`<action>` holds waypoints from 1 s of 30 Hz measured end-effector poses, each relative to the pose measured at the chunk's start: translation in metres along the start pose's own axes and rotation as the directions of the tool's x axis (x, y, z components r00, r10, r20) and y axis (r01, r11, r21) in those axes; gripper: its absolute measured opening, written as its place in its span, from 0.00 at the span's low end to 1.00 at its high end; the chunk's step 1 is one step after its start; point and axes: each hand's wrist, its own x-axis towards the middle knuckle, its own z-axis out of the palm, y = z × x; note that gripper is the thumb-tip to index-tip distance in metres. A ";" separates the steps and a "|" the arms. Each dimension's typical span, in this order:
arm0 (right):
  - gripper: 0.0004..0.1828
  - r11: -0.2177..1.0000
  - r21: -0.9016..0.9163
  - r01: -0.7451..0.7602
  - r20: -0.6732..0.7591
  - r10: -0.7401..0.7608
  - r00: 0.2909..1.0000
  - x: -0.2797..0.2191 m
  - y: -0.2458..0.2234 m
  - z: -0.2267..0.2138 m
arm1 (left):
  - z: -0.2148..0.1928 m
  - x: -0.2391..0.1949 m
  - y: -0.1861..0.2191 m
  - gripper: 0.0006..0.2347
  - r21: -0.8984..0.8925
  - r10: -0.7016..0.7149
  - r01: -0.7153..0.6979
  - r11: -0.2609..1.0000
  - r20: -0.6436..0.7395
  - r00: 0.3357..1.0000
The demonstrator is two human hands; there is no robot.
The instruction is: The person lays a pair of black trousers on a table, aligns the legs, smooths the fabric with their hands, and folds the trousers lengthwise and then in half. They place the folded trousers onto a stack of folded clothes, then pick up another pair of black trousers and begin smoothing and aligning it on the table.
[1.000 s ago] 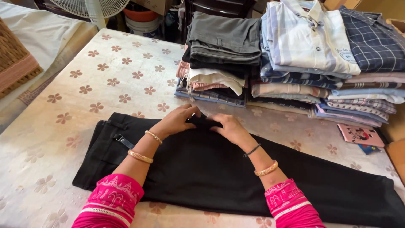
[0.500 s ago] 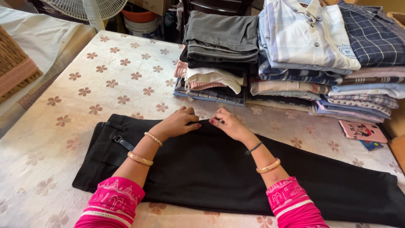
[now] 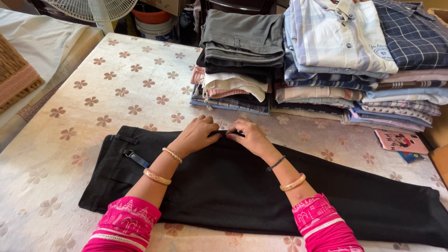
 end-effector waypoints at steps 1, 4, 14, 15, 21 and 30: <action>0.12 1.000 0.001 -0.001 -0.001 0.001 1.000 0.000 -0.006 -0.001 | 0.002 0.001 -0.004 0.11 0.000 0.001 -0.001 1.000 0.002 1.000; 0.19 0.984 0.162 -0.070 0.047 0.064 0.997 0.001 -0.014 -0.002 | 0.007 0.004 -0.015 0.10 -0.082 0.057 -0.060 0.995 -0.042 0.997; 0.16 0.995 -0.086 -0.039 0.066 0.045 0.997 0.002 0.005 0.011 | 0.001 0.003 -0.010 0.10 -0.260 0.091 -0.059 0.964 0.112 0.990; 0.15 0.996 -0.027 -0.081 0.072 0.083 0.994 0.002 0.008 0.013 | -0.001 0.003 -0.009 0.11 -0.273 0.099 -0.071 0.959 0.089 0.991; 0.14 0.989 0.029 -0.146 0.050 0.144 0.988 0.001 0.023 0.024 | 0.004 0.001 -0.006 0.11 -0.023 -0.078 0.082 0.996 0.144 0.987; 0.19 0.984 -0.129 -0.126 -0.018 0.125 0.992 0.001 0.030 0.027 | 0.020 0.000 -0.014 0.14 -0.033 -0.042 0.045 0.998 0.093 0.995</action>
